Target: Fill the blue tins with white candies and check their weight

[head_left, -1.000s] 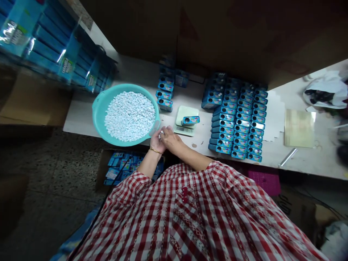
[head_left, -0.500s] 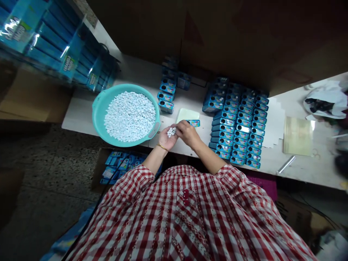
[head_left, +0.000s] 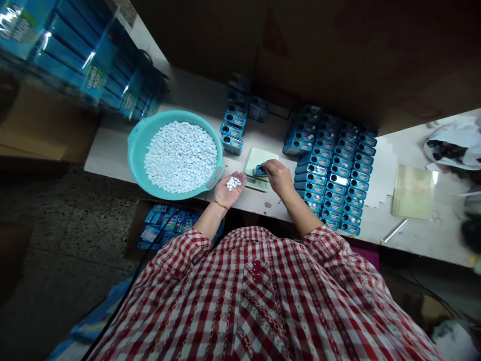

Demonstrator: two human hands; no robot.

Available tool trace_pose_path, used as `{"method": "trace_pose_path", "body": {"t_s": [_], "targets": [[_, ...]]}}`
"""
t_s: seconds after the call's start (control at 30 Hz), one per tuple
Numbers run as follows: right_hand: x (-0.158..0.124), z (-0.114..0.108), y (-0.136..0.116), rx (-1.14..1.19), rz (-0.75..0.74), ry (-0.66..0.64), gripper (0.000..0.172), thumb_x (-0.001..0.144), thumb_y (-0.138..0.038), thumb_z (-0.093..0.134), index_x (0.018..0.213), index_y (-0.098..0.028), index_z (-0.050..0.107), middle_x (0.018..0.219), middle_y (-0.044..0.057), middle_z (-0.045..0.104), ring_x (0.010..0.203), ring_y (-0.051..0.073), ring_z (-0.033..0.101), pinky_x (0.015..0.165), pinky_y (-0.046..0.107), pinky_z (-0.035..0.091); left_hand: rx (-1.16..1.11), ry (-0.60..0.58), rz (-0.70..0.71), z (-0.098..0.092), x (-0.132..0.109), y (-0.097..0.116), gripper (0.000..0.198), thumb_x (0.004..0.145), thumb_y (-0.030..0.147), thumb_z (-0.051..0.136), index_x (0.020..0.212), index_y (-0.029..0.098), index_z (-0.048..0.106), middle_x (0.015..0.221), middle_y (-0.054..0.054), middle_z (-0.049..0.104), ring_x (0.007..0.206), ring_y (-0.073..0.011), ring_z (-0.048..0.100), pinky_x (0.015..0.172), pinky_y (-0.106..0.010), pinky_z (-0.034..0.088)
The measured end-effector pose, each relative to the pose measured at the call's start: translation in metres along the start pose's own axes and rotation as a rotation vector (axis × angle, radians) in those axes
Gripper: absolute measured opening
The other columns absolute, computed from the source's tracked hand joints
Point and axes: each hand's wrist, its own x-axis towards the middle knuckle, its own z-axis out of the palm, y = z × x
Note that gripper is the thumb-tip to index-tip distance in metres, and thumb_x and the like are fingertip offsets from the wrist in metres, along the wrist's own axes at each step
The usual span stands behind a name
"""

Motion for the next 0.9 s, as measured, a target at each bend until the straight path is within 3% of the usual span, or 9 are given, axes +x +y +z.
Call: {"method": "trace_pose_path", "body": {"t_s": [0.13,0.33,0.43,0.6,0.9], "targets": [[-0.020,-0.013,0.009,0.087,0.065,0.231,0.024,0.090,-0.022,0.041,0.094,-0.021,0.065,0.090,0.006,0.066,0.089,0.018,0.060,0.082,0.032,0.048,0.009,0.057,-0.006,-0.008,-0.009,0.005,0.021,0.082,0.015,0.042,0.088,0.011,0.062,0.081,-0.010,0.068,0.092,-0.0188,0.065,0.084,-0.035,0.054],[-0.043,-0.017,0.027,0.117,0.183,0.369,0.023,0.088,-0.028,0.044,0.100,-0.020,0.063,0.090,0.007,0.064,0.082,0.018,0.059,0.073,0.032,0.050,0.062,0.055,-0.017,-0.027,-0.019,0.006,0.020,0.084,0.016,0.043,0.082,0.013,0.062,0.083,-0.010,0.069,0.095,-0.0190,0.065,0.085,-0.035,0.054],[-0.044,-0.012,0.037,0.122,0.184,0.320,0.033,0.084,-0.034,0.051,0.114,-0.021,0.057,0.104,0.010,0.060,0.094,0.022,0.056,0.076,0.036,0.050,0.063,0.057,-0.044,-0.035,-0.020,0.006,0.023,0.086,0.016,0.041,0.080,0.012,0.063,0.083,-0.009,0.069,0.093,-0.0169,0.066,0.082,-0.029,0.055],[-0.038,-0.004,0.041,0.078,0.097,0.133,0.054,0.078,-0.038,0.060,0.127,-0.020,0.047,0.126,0.014,0.050,0.117,0.029,0.044,0.097,0.047,0.037,0.042,0.083,-0.068,-0.041,-0.022,0.006,0.026,0.087,0.016,0.040,0.078,0.011,0.063,0.080,-0.010,0.069,0.086,-0.0156,0.067,0.076,-0.026,0.056],[-0.029,0.007,0.043,0.005,0.049,0.010,0.055,0.078,-0.035,0.060,0.128,-0.017,0.046,0.131,0.015,0.046,0.118,0.030,0.041,0.097,0.046,0.037,0.008,0.075,-0.080,-0.039,-0.022,0.002,0.026,0.088,0.015,0.038,0.081,0.009,0.063,0.083,-0.011,0.069,0.087,-0.0165,0.067,0.081,-0.029,0.055]]}}
